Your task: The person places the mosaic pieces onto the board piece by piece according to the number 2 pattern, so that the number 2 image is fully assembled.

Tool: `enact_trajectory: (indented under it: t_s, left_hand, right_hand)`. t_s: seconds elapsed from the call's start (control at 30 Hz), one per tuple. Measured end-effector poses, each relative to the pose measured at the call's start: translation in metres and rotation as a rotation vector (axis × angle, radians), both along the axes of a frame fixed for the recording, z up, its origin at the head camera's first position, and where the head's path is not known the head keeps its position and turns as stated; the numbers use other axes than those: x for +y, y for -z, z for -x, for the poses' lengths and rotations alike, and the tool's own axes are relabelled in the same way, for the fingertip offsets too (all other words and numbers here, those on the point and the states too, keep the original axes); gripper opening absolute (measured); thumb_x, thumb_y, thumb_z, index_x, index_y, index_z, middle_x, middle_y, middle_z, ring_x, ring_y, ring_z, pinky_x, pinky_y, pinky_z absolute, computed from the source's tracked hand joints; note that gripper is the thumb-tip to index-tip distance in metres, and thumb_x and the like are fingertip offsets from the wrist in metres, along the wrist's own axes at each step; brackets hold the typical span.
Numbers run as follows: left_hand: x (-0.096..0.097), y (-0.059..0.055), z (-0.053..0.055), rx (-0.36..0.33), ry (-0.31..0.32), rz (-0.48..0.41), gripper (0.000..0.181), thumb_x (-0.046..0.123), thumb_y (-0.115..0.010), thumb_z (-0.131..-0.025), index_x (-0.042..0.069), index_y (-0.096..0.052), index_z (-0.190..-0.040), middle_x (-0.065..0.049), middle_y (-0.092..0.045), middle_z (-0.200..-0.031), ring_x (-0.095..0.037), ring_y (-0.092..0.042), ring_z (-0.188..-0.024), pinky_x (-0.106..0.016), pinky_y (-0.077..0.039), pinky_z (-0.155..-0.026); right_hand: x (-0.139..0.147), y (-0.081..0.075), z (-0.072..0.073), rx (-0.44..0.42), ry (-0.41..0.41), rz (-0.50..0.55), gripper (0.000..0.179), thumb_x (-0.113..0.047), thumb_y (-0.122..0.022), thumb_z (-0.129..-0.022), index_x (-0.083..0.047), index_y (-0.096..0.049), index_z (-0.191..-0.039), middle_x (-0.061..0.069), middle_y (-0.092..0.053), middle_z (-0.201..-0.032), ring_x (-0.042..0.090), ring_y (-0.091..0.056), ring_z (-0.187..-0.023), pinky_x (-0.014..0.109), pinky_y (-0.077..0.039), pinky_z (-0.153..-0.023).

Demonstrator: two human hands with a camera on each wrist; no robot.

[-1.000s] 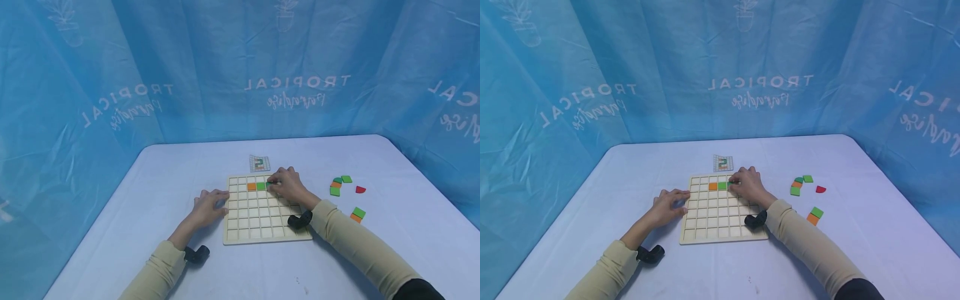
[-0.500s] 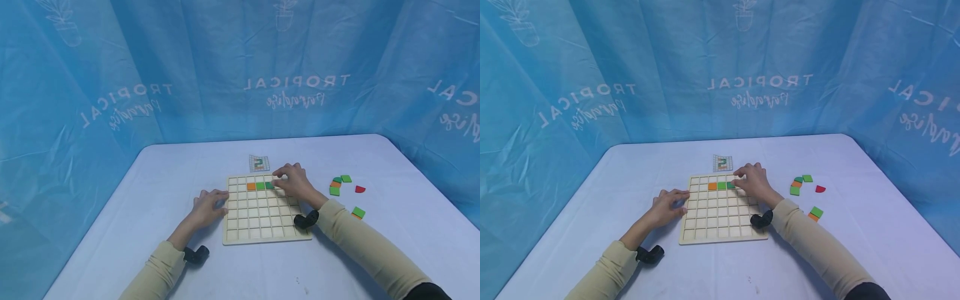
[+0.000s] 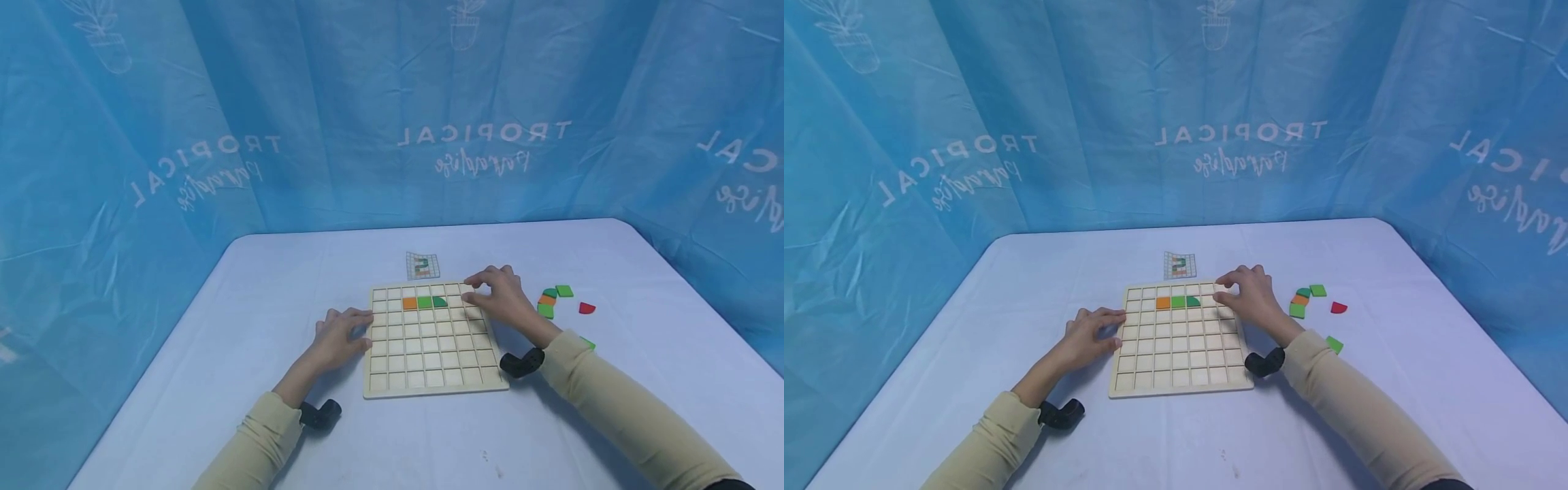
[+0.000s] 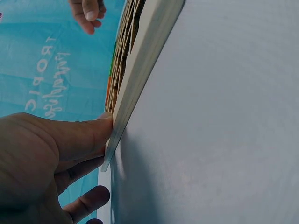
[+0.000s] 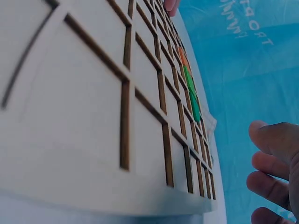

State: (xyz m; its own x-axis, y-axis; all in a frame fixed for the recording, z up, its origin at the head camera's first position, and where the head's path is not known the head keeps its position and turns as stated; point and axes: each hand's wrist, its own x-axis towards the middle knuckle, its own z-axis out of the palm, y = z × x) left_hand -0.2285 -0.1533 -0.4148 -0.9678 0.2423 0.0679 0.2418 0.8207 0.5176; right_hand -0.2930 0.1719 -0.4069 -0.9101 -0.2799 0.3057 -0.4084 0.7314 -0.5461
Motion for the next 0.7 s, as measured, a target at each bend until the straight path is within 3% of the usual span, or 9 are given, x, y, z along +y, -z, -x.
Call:
enact_trajectory:
  t_s: [0.7]
  left_hand:
    - [-0.001, 0.0, 0.0, 0.008, 0.004, 0.01, 0.047, 0.021, -0.072, -0.085, 0.008, -0.062, -0.128, -0.002, -0.056, -0.133, -0.02, -0.041, -0.099, -0.042, -0.028, -0.079]
  right_hand:
    - [0.064, 0.005, -0.024, 0.052, 0.128, -0.062, 0.035, -0.02, -0.077, -0.082, -0.002, -0.07, -0.111, 0.016, -0.059, -0.102, 0.034, -0.041, -0.095, 0.049, -0.031, -0.078]
